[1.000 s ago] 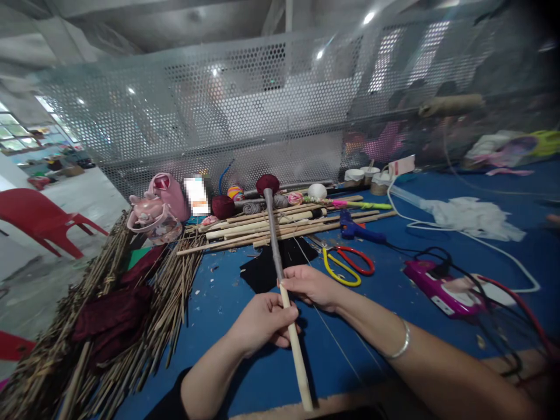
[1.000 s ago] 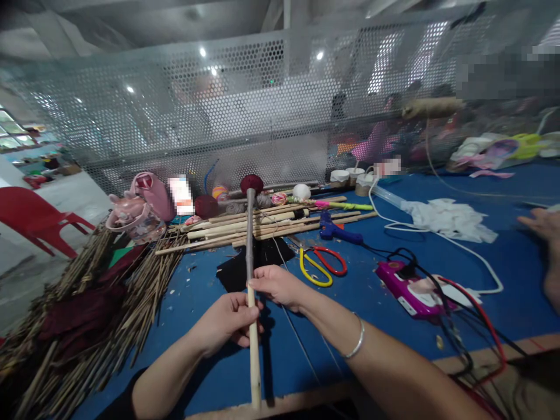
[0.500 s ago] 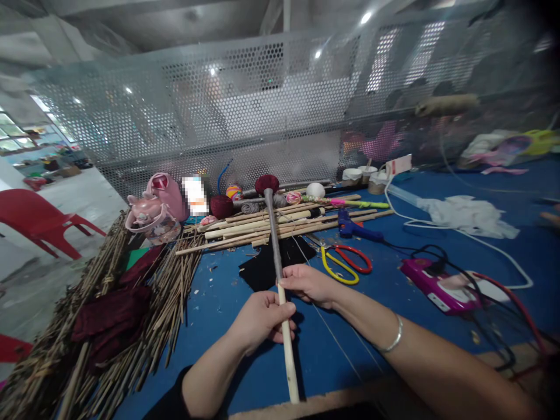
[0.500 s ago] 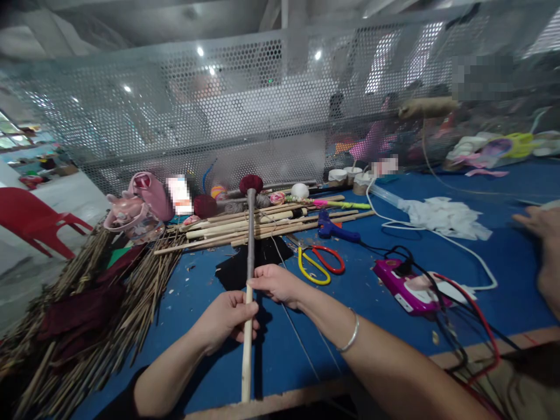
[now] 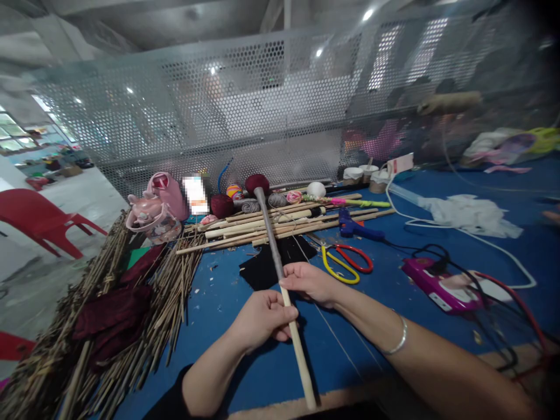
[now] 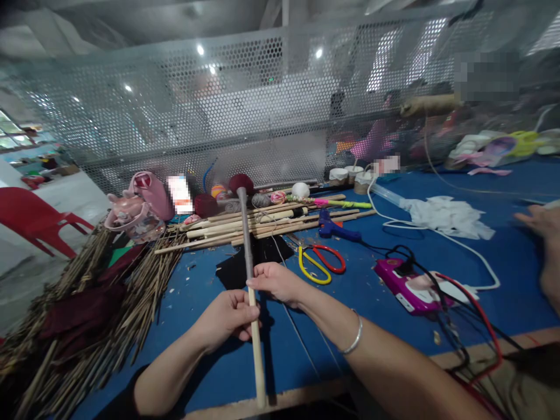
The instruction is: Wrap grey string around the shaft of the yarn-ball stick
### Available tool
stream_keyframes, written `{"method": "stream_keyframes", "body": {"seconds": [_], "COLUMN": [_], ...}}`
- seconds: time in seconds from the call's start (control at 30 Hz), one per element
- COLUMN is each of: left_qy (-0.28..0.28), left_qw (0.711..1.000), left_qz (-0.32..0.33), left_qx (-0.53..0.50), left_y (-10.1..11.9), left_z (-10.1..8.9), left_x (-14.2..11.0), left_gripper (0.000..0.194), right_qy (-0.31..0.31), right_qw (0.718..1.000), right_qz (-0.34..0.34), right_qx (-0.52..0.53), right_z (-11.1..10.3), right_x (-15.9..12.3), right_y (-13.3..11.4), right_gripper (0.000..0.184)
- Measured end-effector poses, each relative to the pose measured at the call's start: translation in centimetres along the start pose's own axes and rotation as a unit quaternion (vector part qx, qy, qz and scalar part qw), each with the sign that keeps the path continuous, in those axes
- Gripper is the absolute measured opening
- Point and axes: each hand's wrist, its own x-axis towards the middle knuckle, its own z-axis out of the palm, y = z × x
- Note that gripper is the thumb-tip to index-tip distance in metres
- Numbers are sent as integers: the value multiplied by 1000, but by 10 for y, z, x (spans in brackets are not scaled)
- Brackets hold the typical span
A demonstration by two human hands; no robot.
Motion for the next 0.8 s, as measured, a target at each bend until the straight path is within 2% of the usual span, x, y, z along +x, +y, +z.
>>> {"method": "stream_keyframes", "body": {"seconds": [0.07, 0.17, 0.23, 0.3, 0.47, 0.53, 0.67, 0.8], "left_qy": [-4, -44, -71, -79, 7, 24, -21, -55], "left_qw": [1000, 997, 993, 991, 1000, 1000, 996, 991], "left_qz": [10, -2, -19, -36, -19, -14, -30, -53], "left_qx": [-9, -58, -91, -102, 8, 12, -77, -108], "left_y": [-1, 2, 5, 5, -4, -5, 3, 8], "left_z": [1, 3, 4, 4, 2, 3, 4, 4], "left_x": [1, -1, -3, -3, 2, 3, -2, -5], "left_gripper": [32, 31, 31, 31, 30, 30, 31, 36], "right_qy": [-1, -48, -67, -61, 1, 4, -48, -59], "right_qw": [1000, 997, 995, 996, 1000, 1000, 997, 998], "right_qz": [16, 52, 52, 33, 2, 13, 53, 29], "right_qx": [7, 43, 60, 52, 4, 0, 35, 26], "right_z": [0, -2, -2, 1, 7, 5, -3, -7], "right_x": [0, -1, -1, -1, 3, 3, 2, 2], "right_y": [0, 0, 1, 3, 6, 5, 3, 5], "right_gripper": [27, 24, 25, 24, 28, 28, 25, 23]}}
